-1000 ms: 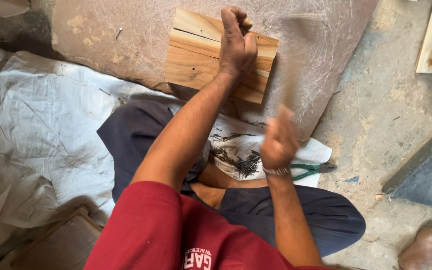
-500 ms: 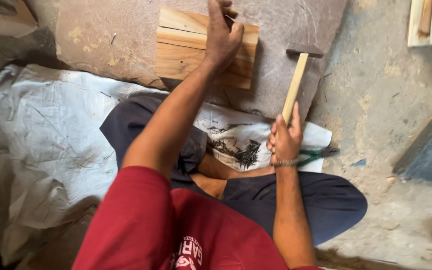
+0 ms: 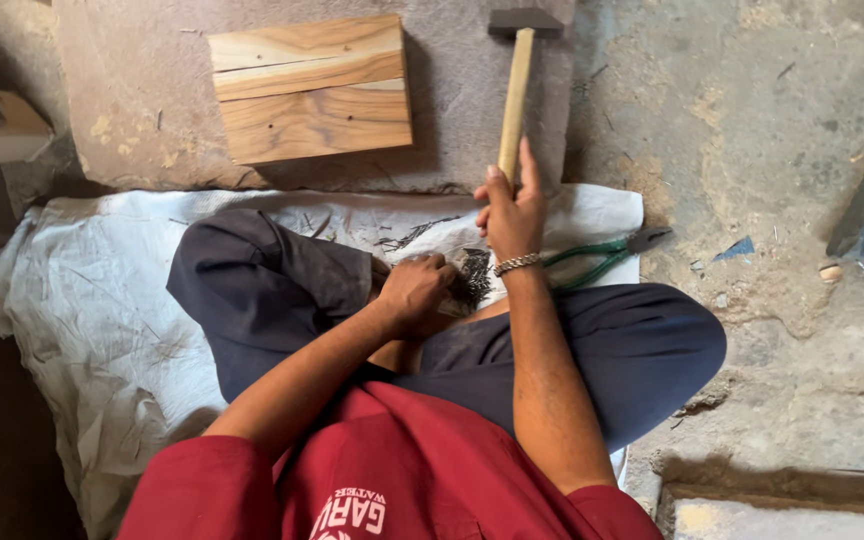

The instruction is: The person sits on the floor and uses a hammer to drive nails into a small wooden board. They repeatedly pick up nails, position them on the board, and strike them with the hammer, occasionally adjusting the board's position.

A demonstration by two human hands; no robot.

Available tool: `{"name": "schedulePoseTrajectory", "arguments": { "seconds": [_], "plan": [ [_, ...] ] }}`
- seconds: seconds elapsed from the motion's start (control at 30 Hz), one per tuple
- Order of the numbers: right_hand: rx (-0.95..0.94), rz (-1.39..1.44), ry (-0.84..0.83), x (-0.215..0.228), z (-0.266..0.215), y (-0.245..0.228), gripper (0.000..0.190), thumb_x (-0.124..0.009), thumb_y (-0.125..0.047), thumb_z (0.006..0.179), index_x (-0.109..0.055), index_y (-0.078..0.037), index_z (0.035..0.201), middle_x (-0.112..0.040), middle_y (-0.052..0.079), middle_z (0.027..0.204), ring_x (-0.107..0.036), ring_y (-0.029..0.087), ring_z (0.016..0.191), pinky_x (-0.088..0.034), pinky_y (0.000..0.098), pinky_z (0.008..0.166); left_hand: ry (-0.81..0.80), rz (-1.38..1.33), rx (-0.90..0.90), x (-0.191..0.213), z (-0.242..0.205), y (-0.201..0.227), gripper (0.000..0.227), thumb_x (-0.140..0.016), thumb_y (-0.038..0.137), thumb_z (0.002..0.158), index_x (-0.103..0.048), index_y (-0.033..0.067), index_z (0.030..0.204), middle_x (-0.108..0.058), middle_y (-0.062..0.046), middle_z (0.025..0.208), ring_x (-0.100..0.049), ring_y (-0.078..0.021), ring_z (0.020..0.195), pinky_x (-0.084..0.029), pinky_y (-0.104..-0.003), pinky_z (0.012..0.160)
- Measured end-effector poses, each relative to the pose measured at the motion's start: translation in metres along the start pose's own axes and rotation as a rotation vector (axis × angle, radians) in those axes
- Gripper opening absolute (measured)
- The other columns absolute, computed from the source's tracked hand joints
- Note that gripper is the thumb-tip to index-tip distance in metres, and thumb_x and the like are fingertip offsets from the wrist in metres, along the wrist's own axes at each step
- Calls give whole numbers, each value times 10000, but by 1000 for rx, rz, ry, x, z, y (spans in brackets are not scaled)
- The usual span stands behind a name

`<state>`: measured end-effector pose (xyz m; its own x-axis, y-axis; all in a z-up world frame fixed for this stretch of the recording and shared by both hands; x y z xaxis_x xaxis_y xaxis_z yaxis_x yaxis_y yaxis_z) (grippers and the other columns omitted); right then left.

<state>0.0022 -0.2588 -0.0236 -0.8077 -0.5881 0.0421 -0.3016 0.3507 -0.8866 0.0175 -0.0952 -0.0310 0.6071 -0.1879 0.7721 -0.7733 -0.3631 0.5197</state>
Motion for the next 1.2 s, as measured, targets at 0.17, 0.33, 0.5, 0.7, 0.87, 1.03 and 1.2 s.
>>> {"name": "schedulePoseTrajectory", "arguments": {
  "seconds": [0.17, 0.33, 0.5, 0.7, 0.87, 1.03, 1.2],
  "plan": [
    [89, 4, -4, 0, 3, -5, 672, -636, -199, 1011, -344, -96, 1608, -683, 42, 764, -570, 73, 490, -491, 222, 413, -30, 3, 55, 7, -4, 4, 453, -830, 324, 709, -654, 55, 1028, -633, -150, 1033, -647, -336, 987, -560, -438, 799],
    [74, -126, 13, 5, 5, 1, 657, -610, -209, 1015, -315, -110, 1593, -706, 24, 805, -643, 59, 572, -555, 218, 441, -32, 42, 61, 6, -9, -5, 371, -805, 350, 772, -659, 67, 961, -659, -119, 971, -687, -301, 914, -572, -420, 737],
    [98, -309, 66, 9, 0, -12, 662, -642, -240, 976, -394, -114, 1577, -711, 27, 816, -664, 119, 593, -559, 266, 493, 160, -84, 109, 26, -17, -15, 254, -701, 336, 936, -682, 85, 904, -698, -101, 936, -704, -326, 831, -559, -449, 681],
    [1075, -888, 292, -19, -97, -102, 370, -743, -209, 945, -599, -64, 1254, -694, 161, 965, -689, 231, 845, -583, 257, 687, 526, -435, 186, 76, -37, -40, 194, -700, 256, 951, -692, 62, 944, -713, -126, 902, -703, -320, 780, -541, -427, 658],
    [203, -298, -422, -51, -83, -21, 254, -708, -170, 946, -754, 2, 1128, -784, 81, 873, -721, 99, 719, -575, 230, 615, 673, -701, 159, 91, -38, -52, 159, -695, 174, 995, -673, 20, 963, -712, -110, 849, -673, -204, 720, -525, -328, 633],
    [99, -93, -411, -54, -77, -16, 202, -705, -144, 956, -760, 34, 1034, -777, 74, 833, -695, 65, 668, -556, 214, 567, 625, -991, 183, 88, -31, -52, 182, -712, 175, 1001, -690, -2, 964, -715, -35, 803, -638, -72, 691, -534, -237, 610],
    [148, -182, -315, -46, -76, -19, 185, -736, -129, 963, -768, 53, 958, -766, 72, 761, -688, 72, 618, -532, 208, 528, 435, -1492, 219, 62, -20, -55, 186, -740, 155, 959, -725, -8, 1046, -740, -26, 884, -622, -71, 711, -520, -230, 619]
  ]
}}
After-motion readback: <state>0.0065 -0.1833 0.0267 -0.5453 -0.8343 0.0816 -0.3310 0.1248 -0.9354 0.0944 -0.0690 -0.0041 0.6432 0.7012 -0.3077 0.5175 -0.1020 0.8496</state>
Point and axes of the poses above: each hand's wrist, its own z-axis towards the middle knuckle, its own x-axis out of the back of the hand, y = z × x, the point moved 10 cm from there along z, towards the middle knuckle
